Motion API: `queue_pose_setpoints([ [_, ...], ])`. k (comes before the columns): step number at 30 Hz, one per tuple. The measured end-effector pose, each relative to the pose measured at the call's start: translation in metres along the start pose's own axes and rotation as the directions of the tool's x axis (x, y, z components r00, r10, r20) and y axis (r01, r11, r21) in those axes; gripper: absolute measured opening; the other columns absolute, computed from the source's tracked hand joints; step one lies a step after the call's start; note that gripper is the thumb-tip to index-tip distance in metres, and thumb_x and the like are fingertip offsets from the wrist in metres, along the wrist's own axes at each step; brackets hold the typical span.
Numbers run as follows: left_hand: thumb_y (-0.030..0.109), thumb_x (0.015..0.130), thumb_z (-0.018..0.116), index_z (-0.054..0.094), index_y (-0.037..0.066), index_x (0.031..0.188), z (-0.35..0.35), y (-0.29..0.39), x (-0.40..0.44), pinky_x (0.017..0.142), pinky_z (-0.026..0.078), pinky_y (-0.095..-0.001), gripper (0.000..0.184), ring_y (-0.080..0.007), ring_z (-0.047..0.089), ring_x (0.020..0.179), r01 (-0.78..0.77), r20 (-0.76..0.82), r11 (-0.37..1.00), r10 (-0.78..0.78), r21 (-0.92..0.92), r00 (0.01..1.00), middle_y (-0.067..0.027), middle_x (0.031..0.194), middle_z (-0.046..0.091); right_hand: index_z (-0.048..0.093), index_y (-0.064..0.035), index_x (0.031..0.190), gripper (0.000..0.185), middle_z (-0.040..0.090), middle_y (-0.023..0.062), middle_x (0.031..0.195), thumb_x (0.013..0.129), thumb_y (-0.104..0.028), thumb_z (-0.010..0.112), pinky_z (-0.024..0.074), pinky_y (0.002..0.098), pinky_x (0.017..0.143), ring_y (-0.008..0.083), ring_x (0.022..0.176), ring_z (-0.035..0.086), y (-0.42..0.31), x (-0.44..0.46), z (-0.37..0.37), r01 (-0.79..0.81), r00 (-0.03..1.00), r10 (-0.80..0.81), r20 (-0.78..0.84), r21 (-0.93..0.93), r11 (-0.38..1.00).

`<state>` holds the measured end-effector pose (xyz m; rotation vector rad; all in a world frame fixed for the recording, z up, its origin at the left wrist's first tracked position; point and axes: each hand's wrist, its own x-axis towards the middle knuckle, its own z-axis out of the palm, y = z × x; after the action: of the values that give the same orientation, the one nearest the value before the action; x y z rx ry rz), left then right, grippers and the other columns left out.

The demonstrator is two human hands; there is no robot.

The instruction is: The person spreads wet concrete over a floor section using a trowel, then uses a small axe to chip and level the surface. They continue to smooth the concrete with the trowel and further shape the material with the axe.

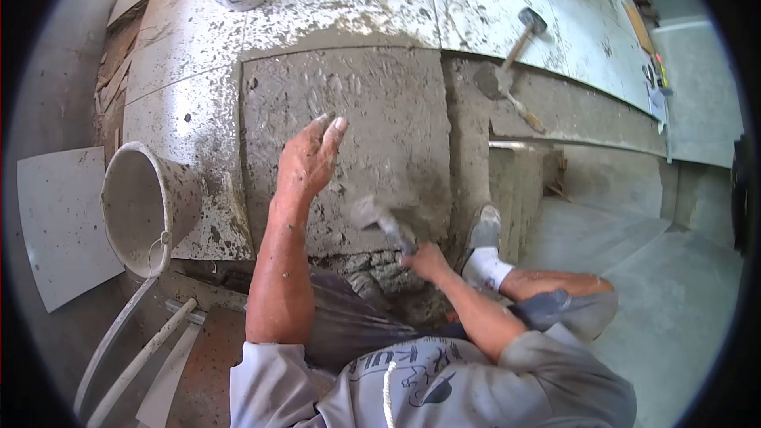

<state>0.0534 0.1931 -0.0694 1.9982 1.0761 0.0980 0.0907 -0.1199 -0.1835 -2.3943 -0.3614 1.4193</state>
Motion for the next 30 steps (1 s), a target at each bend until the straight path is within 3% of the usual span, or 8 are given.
queue_pose_setpoints([
  [2,0.054,0.094,0.046,0.057,0.001,0.125,0.002,-0.010,-0.009,0.092,0.047,-0.0414,0.063,-0.0354,0.061,0.108,-0.001,-0.015,0.999,0.002,0.033,1.000,-0.0232,0.111,0.064,0.067,0.0081,0.092,0.050,0.064,0.0320,0.091,0.067,-0.035,0.075,0.0498,0.0431,0.083,0.0423,0.093,0.064,-0.017,-0.011,-0.013,0.047,0.998,-0.035,0.054,-0.222,0.974],
  [11,0.052,0.095,0.045,0.056,0.001,0.127,-0.007,-0.003,-0.004,0.093,0.046,-0.0413,0.062,-0.0357,0.060,0.111,0.009,0.031,0.997,-0.007,-0.073,0.999,-0.0235,0.115,0.063,0.056,-0.0066,0.057,0.031,0.051,0.0037,0.045,0.080,-0.025,0.066,0.0397,0.0290,0.039,0.0144,0.037,0.050,-0.037,0.021,-0.089,0.307,0.881,0.191,-0.433,0.830,0.467],
  [14,0.051,0.095,0.046,0.056,0.001,0.127,-0.002,-0.001,-0.003,0.093,0.046,-0.0408,0.060,-0.0355,0.060,0.111,0.011,0.054,0.999,-0.010,-0.033,0.999,-0.0237,0.115,0.063,0.063,0.0105,0.075,0.040,0.066,0.0264,0.076,0.076,-0.030,0.068,0.0525,0.0446,0.066,0.0399,0.070,0.066,0.055,0.039,-0.016,0.000,0.960,0.012,-0.279,0.045,0.999],
  [19,0.051,0.094,0.047,0.056,0.001,0.126,-0.001,0.015,0.004,0.095,0.045,-0.0402,0.060,-0.0355,0.058,0.114,0.017,0.082,0.994,-0.008,-0.106,0.997,-0.0244,0.117,0.061,0.065,0.0081,0.083,0.042,0.066,0.0258,0.073,0.069,-0.031,0.073,0.0520,0.0415,0.067,0.0380,0.070,0.066,0.029,0.006,-0.060,-0.072,0.963,0.108,-0.247,0.154,0.986],
  [23,0.051,0.095,0.045,0.056,0.001,0.126,-0.003,0.019,0.002,0.095,0.046,-0.0405,0.060,-0.0352,0.059,0.113,0.018,0.104,1.000,-0.016,-0.014,0.994,-0.0228,0.118,0.062,0.056,-0.0020,0.065,0.029,0.057,0.0064,0.055,0.073,-0.026,0.071,0.0450,0.0317,0.044,0.0174,0.043,0.055,-0.022,0.009,-0.113,-0.005,0.946,0.190,-0.262,0.574,0.819],
  [26,0.052,0.095,0.045,0.055,0.001,0.128,0.002,0.009,0.001,0.095,0.046,-0.0407,0.061,-0.0350,0.059,0.113,-0.010,0.064,1.000,0.009,0.014,0.998,-0.0223,0.119,0.062,0.050,-0.0078,0.060,0.026,0.049,0.0029,0.048,0.079,-0.020,0.063,0.0438,0.0331,0.039,0.0176,0.038,0.050,-0.050,0.021,-0.106,0.378,0.884,0.215,-0.415,0.905,0.196],
  [28,0.052,0.095,0.045,0.055,0.001,0.128,0.001,0.016,0.001,0.096,0.045,-0.0409,0.062,-0.0353,0.058,0.114,0.012,0.102,1.000,-0.012,0.007,0.995,-0.0227,0.120,0.061,0.061,-0.0020,0.070,0.019,0.055,0.0055,0.055,0.076,-0.019,0.065,0.0469,0.0337,0.043,0.0180,0.042,0.055,-0.037,0.018,-0.066,0.209,0.878,0.275,-0.392,0.830,0.517],
  [30,0.052,0.095,0.044,0.054,0.000,0.129,0.005,0.020,-0.001,0.096,0.045,-0.0411,0.063,-0.0357,0.057,0.115,0.030,0.149,1.000,-0.029,-0.005,0.988,-0.0231,0.121,0.060,0.067,0.0069,0.081,0.033,0.067,0.0207,0.077,0.076,-0.025,0.070,0.0499,0.0416,0.073,0.0323,0.080,0.067,0.028,0.035,-0.015,-0.053,0.954,0.050,-0.295,-0.002,0.999],
])
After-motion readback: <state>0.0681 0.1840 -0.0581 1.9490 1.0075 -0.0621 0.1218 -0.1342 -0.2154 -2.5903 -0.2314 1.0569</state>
